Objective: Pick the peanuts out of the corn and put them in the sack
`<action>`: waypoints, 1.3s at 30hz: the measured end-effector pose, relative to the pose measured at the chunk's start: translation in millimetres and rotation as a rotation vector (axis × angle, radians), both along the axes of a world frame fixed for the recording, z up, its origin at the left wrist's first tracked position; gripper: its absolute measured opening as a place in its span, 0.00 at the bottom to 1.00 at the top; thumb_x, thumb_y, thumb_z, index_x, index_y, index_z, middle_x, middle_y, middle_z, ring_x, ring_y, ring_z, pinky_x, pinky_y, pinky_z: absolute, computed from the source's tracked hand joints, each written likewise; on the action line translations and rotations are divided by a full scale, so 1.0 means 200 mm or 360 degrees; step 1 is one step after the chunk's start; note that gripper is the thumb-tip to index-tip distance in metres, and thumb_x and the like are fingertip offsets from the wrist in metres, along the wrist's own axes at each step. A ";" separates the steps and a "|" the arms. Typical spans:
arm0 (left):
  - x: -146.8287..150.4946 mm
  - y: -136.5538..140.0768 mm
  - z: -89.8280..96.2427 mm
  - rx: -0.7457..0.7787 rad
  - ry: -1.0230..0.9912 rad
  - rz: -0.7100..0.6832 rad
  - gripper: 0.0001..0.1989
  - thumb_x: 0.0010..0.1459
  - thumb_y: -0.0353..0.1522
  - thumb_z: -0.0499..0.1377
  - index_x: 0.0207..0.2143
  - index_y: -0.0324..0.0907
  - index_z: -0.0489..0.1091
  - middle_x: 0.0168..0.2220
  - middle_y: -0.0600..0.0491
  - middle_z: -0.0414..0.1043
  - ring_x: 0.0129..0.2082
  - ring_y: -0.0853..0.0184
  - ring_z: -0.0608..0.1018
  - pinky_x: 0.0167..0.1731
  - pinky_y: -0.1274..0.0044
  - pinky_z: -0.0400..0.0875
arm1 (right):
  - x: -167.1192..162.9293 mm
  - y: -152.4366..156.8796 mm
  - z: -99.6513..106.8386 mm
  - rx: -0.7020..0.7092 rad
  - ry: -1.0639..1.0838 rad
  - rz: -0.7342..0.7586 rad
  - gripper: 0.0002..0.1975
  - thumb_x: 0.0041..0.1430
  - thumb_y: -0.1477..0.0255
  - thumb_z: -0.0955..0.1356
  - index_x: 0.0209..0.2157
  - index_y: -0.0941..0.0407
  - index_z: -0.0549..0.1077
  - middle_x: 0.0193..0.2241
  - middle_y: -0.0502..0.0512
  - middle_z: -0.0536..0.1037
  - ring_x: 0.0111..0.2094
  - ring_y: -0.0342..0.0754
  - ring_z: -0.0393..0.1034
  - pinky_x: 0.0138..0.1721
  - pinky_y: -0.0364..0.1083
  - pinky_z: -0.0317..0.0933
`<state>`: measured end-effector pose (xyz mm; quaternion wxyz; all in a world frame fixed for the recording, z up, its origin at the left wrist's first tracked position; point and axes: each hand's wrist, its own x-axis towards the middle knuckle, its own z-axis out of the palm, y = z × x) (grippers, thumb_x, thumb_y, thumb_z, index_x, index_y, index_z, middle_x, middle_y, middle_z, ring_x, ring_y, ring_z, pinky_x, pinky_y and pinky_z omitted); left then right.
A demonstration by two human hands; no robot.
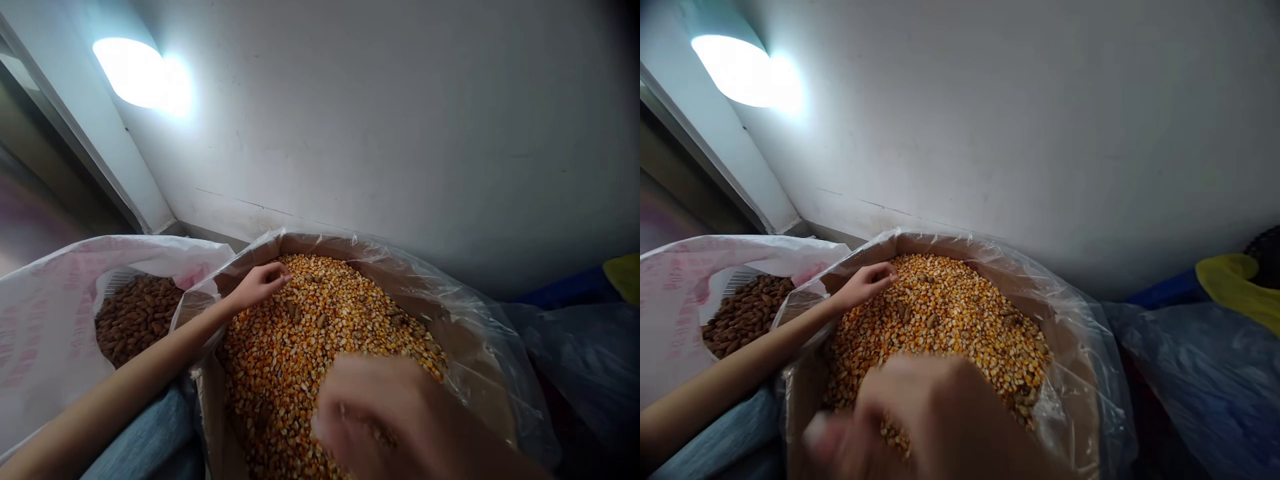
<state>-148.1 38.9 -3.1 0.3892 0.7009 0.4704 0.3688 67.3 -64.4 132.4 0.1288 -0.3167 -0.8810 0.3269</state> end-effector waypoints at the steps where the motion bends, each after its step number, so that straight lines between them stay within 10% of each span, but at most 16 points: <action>1: -0.01 -0.01 0.00 0.0163 0.0280 -0.0148 0.12 0.50 0.40 0.53 0.31 0.41 0.66 0.24 0.56 0.64 0.22 0.74 0.66 0.23 0.82 0.58 | 0.00 0.09 -0.08 0.0111 -0.0052 -0.0118 0.18 0.56 0.61 0.54 0.22 0.53 0.67 0.19 0.51 0.68 0.22 0.43 0.62 0.24 0.43 0.55; 7: -0.01 -0.03 -0.08 0.0368 0.0844 -0.0535 0.12 0.49 0.38 0.54 0.37 0.49 0.68 0.34 0.54 0.70 0.27 0.71 0.70 0.26 0.82 0.59 | 0.08 0.45 -0.56 0.0336 -0.0555 -0.0140 0.13 0.54 0.68 0.61 0.41 0.52 0.67 0.37 0.53 0.71 0.38 0.48 0.65 0.36 0.45 0.57; 14: 0.04 -0.02 -0.06 -0.0284 -0.0264 -0.0207 0.08 0.49 0.37 0.55 0.27 0.42 0.66 0.21 0.56 0.61 0.19 0.74 0.63 0.17 0.84 0.54 | 0.09 0.47 -0.74 0.0309 -0.0547 -0.0217 0.09 0.54 0.71 0.61 0.37 0.53 0.68 0.34 0.54 0.71 0.37 0.48 0.65 0.35 0.46 0.57; 20: 0.03 0.00 -0.03 -0.1146 -0.1502 -0.0179 0.10 0.50 0.36 0.50 0.21 0.40 0.57 0.18 0.59 0.49 0.12 0.77 0.52 0.08 0.85 0.43 | 0.13 0.51 -0.69 -0.0825 0.0535 -0.0651 0.11 0.50 0.61 0.60 0.28 0.55 0.65 0.22 0.49 0.64 0.20 0.41 0.56 0.18 0.40 0.49; 26: 0.08 -0.05 -0.06 -0.0610 -0.0544 -0.0090 0.16 0.47 0.42 0.55 0.19 0.39 0.60 0.16 0.58 0.52 0.13 0.77 0.53 0.12 0.84 0.42 | 0.11 0.56 -0.60 -0.1567 0.1354 -0.0806 0.13 0.48 0.60 0.57 0.23 0.55 0.60 0.21 0.49 0.62 0.17 0.39 0.52 0.14 0.38 0.41; 31: 0.15 -0.10 -0.09 0.0058 0.0272 -0.0116 0.11 0.40 0.36 0.62 0.20 0.42 0.62 0.15 0.59 0.50 0.14 0.75 0.48 0.17 0.82 0.39 | 0.03 0.66 -0.68 -0.0871 0.0727 -0.1102 0.15 0.48 0.57 0.61 0.21 0.56 0.62 0.16 0.46 0.58 0.15 0.38 0.49 0.15 0.39 0.42; 35: 0.18 -0.11 -0.10 0.0109 0.0420 -0.0039 0.11 0.39 0.34 0.63 0.21 0.43 0.61 0.13 0.62 0.44 0.12 0.74 0.46 0.17 0.82 0.39 | -0.02 0.73 -0.72 -0.0100 0.0139 -0.0866 0.12 0.50 0.63 0.62 0.34 0.53 0.69 0.20 0.48 0.67 0.21 0.42 0.59 0.24 0.42 0.51; 39: 0.18 -0.10 -0.11 0.0013 0.0377 0.0008 0.11 0.37 0.32 0.63 0.21 0.44 0.60 0.12 0.63 0.43 0.11 0.74 0.52 0.16 0.83 0.47 | -0.03 0.75 -0.74 0.0079 -0.0087 -0.0670 0.10 0.51 0.67 0.62 0.36 0.53 0.70 0.31 0.53 0.73 0.32 0.47 0.64 0.32 0.44 0.54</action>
